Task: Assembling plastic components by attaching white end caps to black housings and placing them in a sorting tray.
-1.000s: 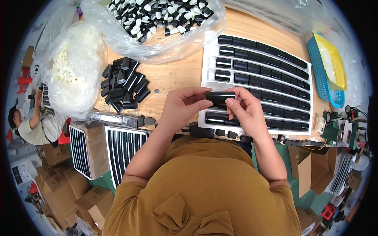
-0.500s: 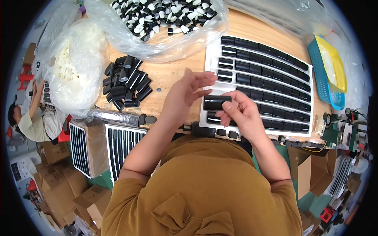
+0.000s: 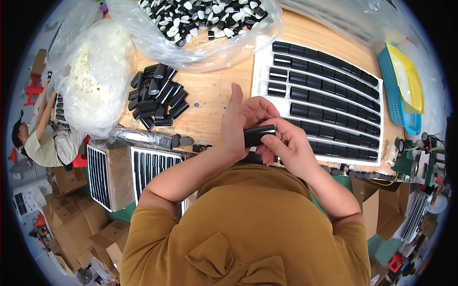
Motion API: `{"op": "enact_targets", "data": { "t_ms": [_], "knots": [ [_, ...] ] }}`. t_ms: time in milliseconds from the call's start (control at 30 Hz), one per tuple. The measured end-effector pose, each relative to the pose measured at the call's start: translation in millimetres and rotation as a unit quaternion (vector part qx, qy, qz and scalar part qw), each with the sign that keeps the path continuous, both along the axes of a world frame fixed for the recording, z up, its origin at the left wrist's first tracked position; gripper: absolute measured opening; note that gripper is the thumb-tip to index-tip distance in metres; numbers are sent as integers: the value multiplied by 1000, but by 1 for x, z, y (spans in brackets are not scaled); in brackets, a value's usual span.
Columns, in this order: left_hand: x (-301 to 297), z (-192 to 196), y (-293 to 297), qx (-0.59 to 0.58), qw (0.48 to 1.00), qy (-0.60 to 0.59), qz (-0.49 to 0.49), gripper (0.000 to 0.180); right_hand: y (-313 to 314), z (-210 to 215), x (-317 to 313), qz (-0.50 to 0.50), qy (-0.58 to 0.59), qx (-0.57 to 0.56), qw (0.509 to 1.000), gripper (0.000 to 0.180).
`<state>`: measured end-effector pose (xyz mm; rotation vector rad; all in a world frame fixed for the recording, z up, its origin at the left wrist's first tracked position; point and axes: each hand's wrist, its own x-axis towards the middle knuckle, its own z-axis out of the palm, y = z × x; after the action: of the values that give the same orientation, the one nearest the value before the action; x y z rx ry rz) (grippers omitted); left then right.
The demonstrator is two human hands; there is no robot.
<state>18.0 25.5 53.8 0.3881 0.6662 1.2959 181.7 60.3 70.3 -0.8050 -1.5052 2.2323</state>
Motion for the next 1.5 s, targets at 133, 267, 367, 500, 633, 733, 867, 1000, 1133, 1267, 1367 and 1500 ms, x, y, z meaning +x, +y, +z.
{"op": "enact_targets", "data": {
  "t_ms": [133, 267, 367, 500, 633, 733, 867, 1000, 1133, 1267, 1367, 1500],
  "knots": [
    [-9, -13, 14, -9, 984, 152, 92, 72, 19, -33, -3, -18, -11, 56, 998, 23],
    [-55, -11, 32, 52, 896, 308, 315, 42, 54, -67, 12, -172, -150, 382, 895, 28],
    [-69, -6, 28, 30, 899, 279, 336, 39, 51, -63, 2, -218, -198, 309, 904, 20],
    [-70, -12, 28, 13, 899, 301, 318, 39, 47, -63, -10, -187, -263, 407, 854, 22],
    [-84, -18, 31, 12, 882, 323, 343, 31, 46, -66, -6, -184, -304, 573, 739, 18],
    [-103, -24, 48, 23, 833, 417, 362, 22, 51, -61, 3, -206, -273, 609, 715, 16],
    [-147, -42, 91, 42, 690, 615, 379, 13, 63, -47, 35, -135, -380, 580, 708, 18],
    [-176, -68, 136, 35, 572, 775, 267, 14, 65, -42, 39, -96, -393, 559, 724, 28],
    [-159, -69, 168, 31, 553, 824, 120, 25, 73, -39, 37, -72, -401, 541, 736, 31],
    [-129, -58, 185, -84, 512, 849, 102, 49, 78, -37, 40, -54, -409, 528, 742, 31],
    [-125, -60, 190, -141, 538, 822, 125, 53, 78, -38, 39, -35, -402, 548, 733, 30],
    [-142, -77, 187, -99, 580, 788, 178, 42, 84, -37, 42, -13, -368, 559, 743, 30]
  ]
}}
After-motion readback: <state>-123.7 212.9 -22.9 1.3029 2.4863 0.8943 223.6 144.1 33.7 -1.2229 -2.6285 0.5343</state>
